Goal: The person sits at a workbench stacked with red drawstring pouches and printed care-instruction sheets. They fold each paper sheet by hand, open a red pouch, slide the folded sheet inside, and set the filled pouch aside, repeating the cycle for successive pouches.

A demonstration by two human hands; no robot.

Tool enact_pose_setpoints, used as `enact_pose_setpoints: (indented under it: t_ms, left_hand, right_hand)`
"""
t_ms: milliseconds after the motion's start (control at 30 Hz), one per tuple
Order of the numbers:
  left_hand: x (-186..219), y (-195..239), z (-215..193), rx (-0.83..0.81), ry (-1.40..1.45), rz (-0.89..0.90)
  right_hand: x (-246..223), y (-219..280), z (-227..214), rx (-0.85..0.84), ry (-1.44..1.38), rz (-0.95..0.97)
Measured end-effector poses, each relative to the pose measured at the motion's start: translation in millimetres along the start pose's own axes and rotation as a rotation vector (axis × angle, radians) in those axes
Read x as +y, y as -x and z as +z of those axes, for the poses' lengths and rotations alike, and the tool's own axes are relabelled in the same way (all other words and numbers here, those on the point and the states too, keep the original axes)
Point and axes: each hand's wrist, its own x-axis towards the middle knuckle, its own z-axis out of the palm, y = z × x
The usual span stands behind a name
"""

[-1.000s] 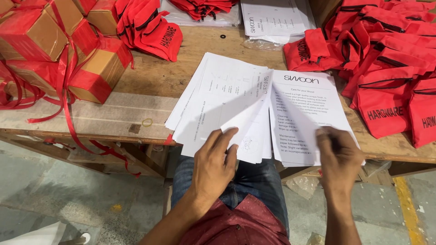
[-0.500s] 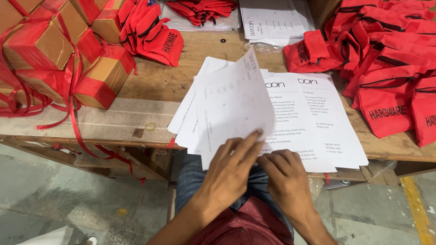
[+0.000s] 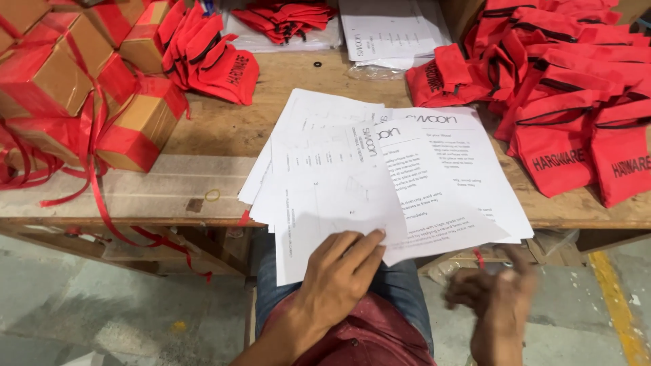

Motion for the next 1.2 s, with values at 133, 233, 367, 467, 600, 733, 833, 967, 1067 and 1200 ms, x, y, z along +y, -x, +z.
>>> enact_pose_setpoints:
  t_ms: [133,233,367,467,600,733,833,967,1067,1200]
  left_hand:
    - [8,0,-6,-0.054,0.022,0.053]
    - [7,1,-9,-0.106,0.057,0.041]
    - [10,-12,-14,-0.046,0.187,-0.154]
    - [12,-14,-2,0.060,0.204,-0.229]
    - [27,-15,27,0.116,0.296,-0.247]
    - [50,-38,10,0.068,0.401,-0.269]
    - [57,-43,4,0.037,0.462,-0.272]
    - [57,-35,8,-0.004,0.567,-0.247]
    - [56,-32,12,-0.029,0.731,-0.280]
    - [31,-38,8,0.091,0.719,-0.429]
  right_hand:
    - [-40,-11,41,-0.087,0.059,0.152]
    - [-39,-17,46,0.004,0.143,0.119]
    - [-27,-10,41,0.025,0.285,-0.014]
    - [-28,3,47,0.070,0.427,-0.041]
    - [-38,19,68,0.070,0.482,-0.247]
    - [-25,25,70,-0.007,0.342,-0.295]
    - [-33,21,68,-0.017,0.279,-0.227]
    - [-40,7,62,-0.239,0.061,-0.085]
    - [-11,-6,53,-0.254,-0.009,-0.052]
    - [-36,-21,66,-0.040,0.099,-0.082]
